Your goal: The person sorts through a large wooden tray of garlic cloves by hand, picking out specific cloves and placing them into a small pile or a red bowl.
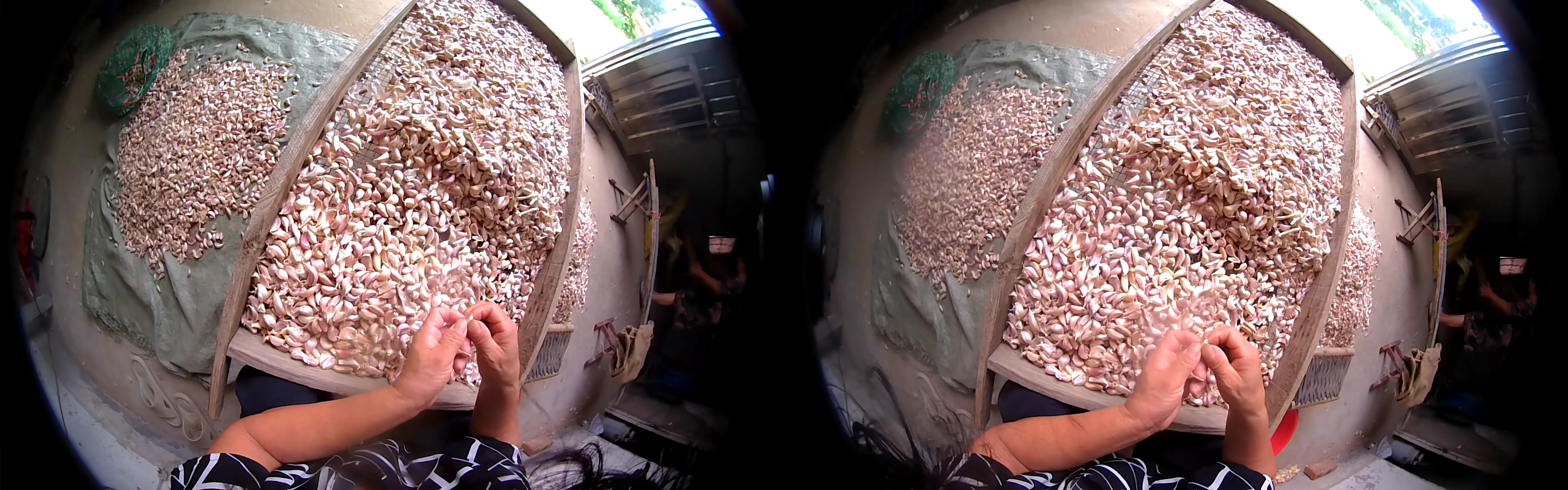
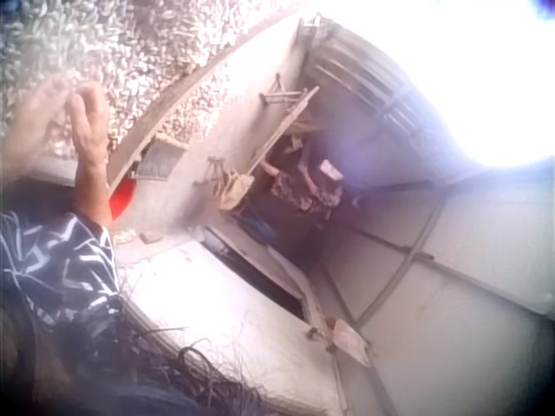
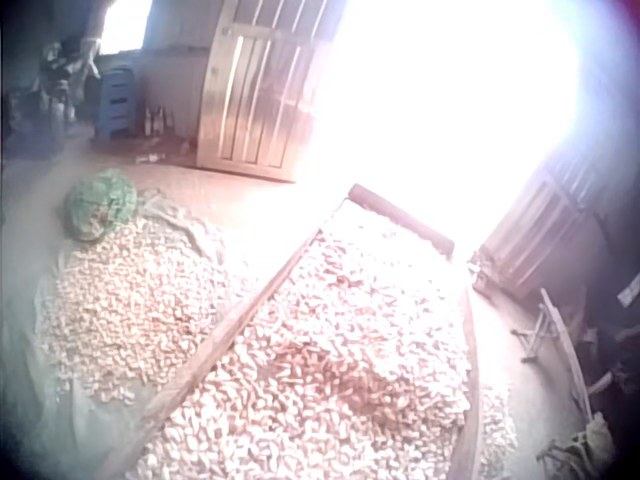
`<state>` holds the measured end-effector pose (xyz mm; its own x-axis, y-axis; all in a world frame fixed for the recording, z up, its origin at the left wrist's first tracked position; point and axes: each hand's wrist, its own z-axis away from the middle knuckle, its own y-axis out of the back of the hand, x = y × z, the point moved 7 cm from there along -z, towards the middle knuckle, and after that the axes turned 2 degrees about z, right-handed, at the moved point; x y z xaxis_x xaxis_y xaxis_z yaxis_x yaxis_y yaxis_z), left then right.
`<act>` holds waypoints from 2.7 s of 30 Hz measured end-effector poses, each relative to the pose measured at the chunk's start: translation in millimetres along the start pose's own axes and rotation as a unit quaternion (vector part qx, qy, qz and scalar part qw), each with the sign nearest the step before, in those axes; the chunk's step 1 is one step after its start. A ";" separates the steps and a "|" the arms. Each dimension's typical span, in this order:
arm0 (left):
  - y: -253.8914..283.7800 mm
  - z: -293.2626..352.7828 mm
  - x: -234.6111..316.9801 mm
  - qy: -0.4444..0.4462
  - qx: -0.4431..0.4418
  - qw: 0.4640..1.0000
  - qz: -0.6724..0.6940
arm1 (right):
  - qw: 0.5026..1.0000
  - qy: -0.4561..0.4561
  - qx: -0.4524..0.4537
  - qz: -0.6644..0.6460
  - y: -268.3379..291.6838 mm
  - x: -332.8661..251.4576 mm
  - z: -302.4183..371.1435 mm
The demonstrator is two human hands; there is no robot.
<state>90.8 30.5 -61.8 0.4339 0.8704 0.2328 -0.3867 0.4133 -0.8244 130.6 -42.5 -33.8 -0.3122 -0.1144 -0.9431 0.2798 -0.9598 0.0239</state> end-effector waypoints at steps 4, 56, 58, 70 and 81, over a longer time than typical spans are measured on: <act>-0.7 -0.7 -0.2 0.013 0.003 1.000 -0.002 | 1.000 0.008 -0.006 0.021 2.9 5.0 -4.2; -1.4 -3.1 6.1 0.041 -0.012 0.997 0.064 | 0.791 0.247 0.033 0.559 -73.1 -13.3 -179.4; -1.2 -2.0 6.5 0.045 -0.017 0.996 0.072 | 0.837 0.262 -0.180 0.445 -86.3 -13.0 -152.5; -4.1 0.1 0.1 0.068 -0.028 0.995 0.062 | 0.868 0.246 0.045 0.429 -39.8 0.9 -122.4; -5.1 0.6 -0.4 0.067 -0.038 0.995 0.059 | 0.762 0.380 -0.084 0.517 -145.4 -2.5 -92.9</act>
<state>92.1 28.2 -57.4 0.4958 0.8660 0.0650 -0.3814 0.2844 -0.8796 175.1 121.2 -65.7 0.7530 -0.5444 -0.3696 0.1511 -0.4036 0.9024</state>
